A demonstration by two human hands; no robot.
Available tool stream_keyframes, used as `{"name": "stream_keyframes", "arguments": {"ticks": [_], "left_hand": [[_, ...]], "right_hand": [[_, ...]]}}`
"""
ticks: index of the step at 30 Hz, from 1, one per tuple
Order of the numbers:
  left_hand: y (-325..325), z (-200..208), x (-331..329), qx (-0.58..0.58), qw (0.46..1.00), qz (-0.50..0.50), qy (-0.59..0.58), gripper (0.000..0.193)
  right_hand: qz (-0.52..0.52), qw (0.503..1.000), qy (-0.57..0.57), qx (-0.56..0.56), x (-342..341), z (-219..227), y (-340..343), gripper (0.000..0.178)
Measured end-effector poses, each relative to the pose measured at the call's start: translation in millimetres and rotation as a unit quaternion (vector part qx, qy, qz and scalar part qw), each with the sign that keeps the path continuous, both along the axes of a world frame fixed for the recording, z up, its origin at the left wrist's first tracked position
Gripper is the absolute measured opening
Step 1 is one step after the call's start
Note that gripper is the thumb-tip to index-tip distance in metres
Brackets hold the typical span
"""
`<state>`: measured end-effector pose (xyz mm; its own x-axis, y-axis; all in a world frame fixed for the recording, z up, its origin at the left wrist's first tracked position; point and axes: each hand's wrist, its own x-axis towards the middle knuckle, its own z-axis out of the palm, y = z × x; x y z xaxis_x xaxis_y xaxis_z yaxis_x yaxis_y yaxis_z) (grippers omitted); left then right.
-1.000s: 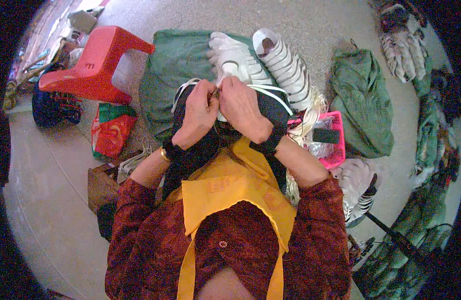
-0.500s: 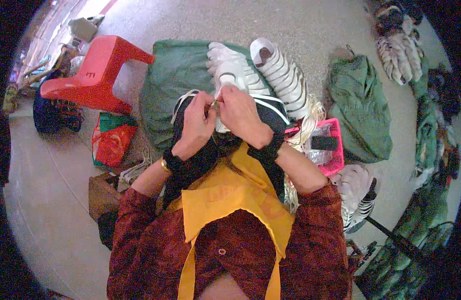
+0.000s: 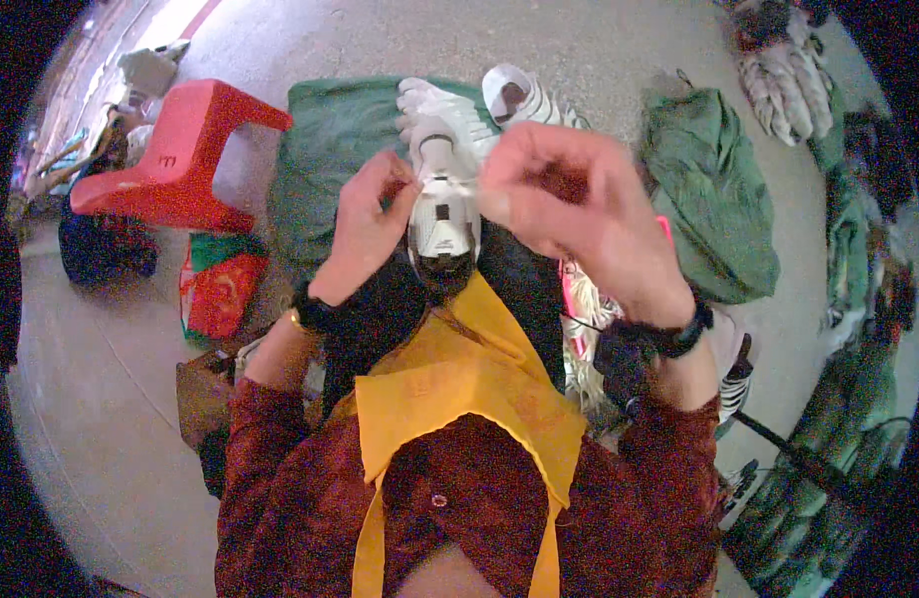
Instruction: The person threads white shoelaces through the eyelets of a white sneaker held on their lap. They pull the laces tight and tie a knot to secure the shoe.
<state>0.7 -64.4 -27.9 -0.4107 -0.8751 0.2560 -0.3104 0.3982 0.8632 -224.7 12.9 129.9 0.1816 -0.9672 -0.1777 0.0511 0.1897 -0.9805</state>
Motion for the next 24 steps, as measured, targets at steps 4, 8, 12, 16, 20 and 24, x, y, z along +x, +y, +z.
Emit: {"name": "stream_keyframes", "arguments": {"ticks": [4, 8, 12, 16, 20, 24], "left_hand": [[-10, 10, -13, 0.091, 0.985, -0.113, 0.094, 0.012], [-11, 16, -12, 0.156, 0.963, -0.212, 0.055, 0.012], [-9, 1, -6, 0.195, 0.961, -0.181, 0.081, 0.004], [-10, -2, 6, 0.204, 0.966, -0.134, 0.087, 0.007], [-3, 4, 10, 0.23, 0.964, -0.088, 0.102, 0.014], [0, 3, 24, 0.243, 0.964, -0.065, 0.086, 0.016]], "right_hand": [[0.022, 0.995, -0.092, -0.028, 4, -12, -21, 0.014], [0.044, 0.988, -0.146, -0.033, 9, -31, -31, 0.016], [0.014, 0.994, -0.09, -0.066, 7, -39, -29, 0.014], [-0.047, 0.991, -0.047, -0.119, -15, -49, -21, 0.012], [-0.067, 0.989, -0.12, -0.063, -44, -56, 0, 0.014], [-0.09, 0.995, -0.041, 0.002, -66, -76, 25, 0.016]]}}
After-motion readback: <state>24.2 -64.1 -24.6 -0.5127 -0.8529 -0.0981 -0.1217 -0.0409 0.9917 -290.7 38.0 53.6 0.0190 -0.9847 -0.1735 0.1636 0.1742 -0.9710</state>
